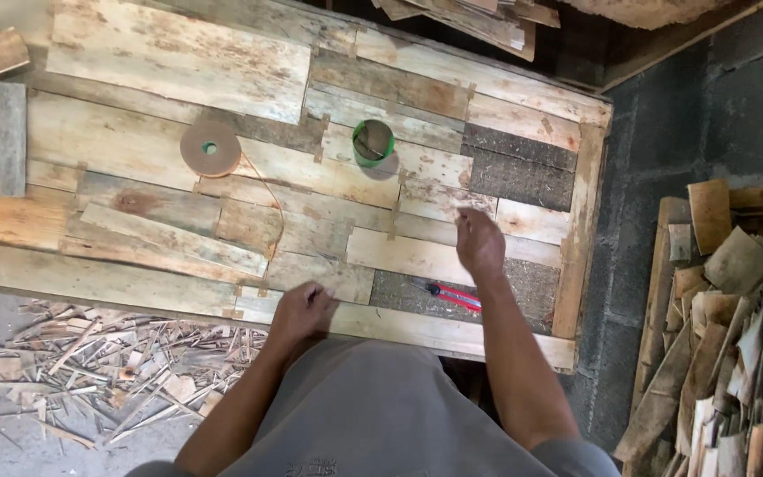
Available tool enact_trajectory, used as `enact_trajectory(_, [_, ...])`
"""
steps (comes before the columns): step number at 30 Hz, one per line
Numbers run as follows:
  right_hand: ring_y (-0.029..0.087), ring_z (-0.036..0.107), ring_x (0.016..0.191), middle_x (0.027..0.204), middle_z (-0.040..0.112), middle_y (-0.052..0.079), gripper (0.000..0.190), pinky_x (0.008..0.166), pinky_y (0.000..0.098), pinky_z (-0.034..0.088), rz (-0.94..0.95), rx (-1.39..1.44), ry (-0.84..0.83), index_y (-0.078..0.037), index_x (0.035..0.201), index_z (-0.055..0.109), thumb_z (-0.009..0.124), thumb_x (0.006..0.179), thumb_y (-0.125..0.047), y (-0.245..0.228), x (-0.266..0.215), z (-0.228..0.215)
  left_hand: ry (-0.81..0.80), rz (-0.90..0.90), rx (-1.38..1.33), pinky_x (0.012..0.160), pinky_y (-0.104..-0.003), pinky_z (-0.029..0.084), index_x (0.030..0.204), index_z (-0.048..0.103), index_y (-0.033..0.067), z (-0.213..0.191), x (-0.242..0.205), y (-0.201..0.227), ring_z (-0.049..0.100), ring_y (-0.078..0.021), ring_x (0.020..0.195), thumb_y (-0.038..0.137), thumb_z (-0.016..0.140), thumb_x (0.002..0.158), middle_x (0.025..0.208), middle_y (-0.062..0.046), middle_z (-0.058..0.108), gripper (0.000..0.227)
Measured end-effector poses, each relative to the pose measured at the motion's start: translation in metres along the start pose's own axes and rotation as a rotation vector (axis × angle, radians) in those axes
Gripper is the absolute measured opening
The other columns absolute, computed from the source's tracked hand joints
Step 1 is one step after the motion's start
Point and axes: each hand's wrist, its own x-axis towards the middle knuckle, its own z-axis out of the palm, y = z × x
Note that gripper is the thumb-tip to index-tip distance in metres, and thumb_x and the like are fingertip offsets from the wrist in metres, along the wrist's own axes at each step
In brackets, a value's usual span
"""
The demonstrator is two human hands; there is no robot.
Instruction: Fitting and cutting thin wooden strips to assemble a decorative panel.
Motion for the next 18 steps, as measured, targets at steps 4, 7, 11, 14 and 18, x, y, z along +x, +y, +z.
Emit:
enact_trajectory(4, [0.037, 0.068, 0.111, 0.128, 0.068, 0.020, 0.024, 0.093, 0.0472, 0.056, -0.268, -0.113, 0.111, -0.006, 0.117, 0.073, 0.069, 0.093, -0.010, -0.009, 0.077, -0.012, -0.004, -0.053, 0.041, 0.062, -0.036, 0.052, 0.091, 0.071, -0.0015, 0.000, -0.015, -0.012, 0.063, -0.0197, 0.065, 0.032, 0.070, 0.094, 0.072, -0.015, 0.071, 0.033])
enact_trajectory(7, [0.038, 0.057, 0.128, 0.143, 0.058, 0.021, 0.037, 0.110, 0.0449, 0.047, -0.280, -0.277, 0.068, -0.004, 0.132, 0.063, 0.067, 0.096, -0.010, -0.016, 0.138, -0.017, 0.005, -0.018, 0.021, 0.063, -0.033, 0.053, 0.092, 0.073, 0.0017, 0.000, -0.016, -0.025, 0.066, -0.0160, 0.067, 0.031, 0.069, 0.091, 0.074, -0.010, 0.072, 0.029])
enact_trajectory(11, [0.037, 0.047, 0.139, 0.152, 0.050, 0.021, 0.046, 0.120, 0.0418, 0.035, -0.207, -0.155, 0.076, -0.002, 0.148, 0.049, 0.054, 0.106, -0.019, 0.001, 0.225, -0.007, -0.035, -0.192, -0.002, 0.062, -0.031, 0.051, 0.087, 0.075, 0.0020, 0.002, -0.014, -0.033, 0.062, -0.0153, 0.066, 0.033, 0.074, 0.089, 0.070, -0.008, 0.070, 0.031])
enact_trajectory(14, [0.039, 0.038, 0.146, 0.159, 0.041, 0.021, 0.046, 0.122, 0.0453, 0.029, -0.258, -0.267, 0.066, 0.001, 0.152, 0.047, 0.044, 0.113, -0.024, 0.015, 0.276, -0.003, -0.029, -0.236, -0.071, 0.060, -0.029, 0.050, 0.086, 0.077, 0.0033, 0.007, -0.008, -0.049, 0.061, -0.0126, 0.065, 0.031, 0.075, 0.088, 0.069, -0.004, 0.071, 0.028])
enact_trajectory(18, [0.038, 0.025, 0.153, 0.170, 0.025, 0.015, 0.045, 0.123, 0.0495, 0.025, -0.298, -0.539, -0.059, -0.006, 0.148, 0.053, 0.039, 0.107, -0.018, 0.000, 0.306, -0.016, -0.034, -0.342, -0.323, 0.054, -0.028, 0.049, 0.086, 0.075, 0.0001, 0.013, -0.005, -0.065, 0.059, -0.0107, 0.059, 0.024, 0.074, 0.090, 0.067, -0.003, 0.069, 0.025])
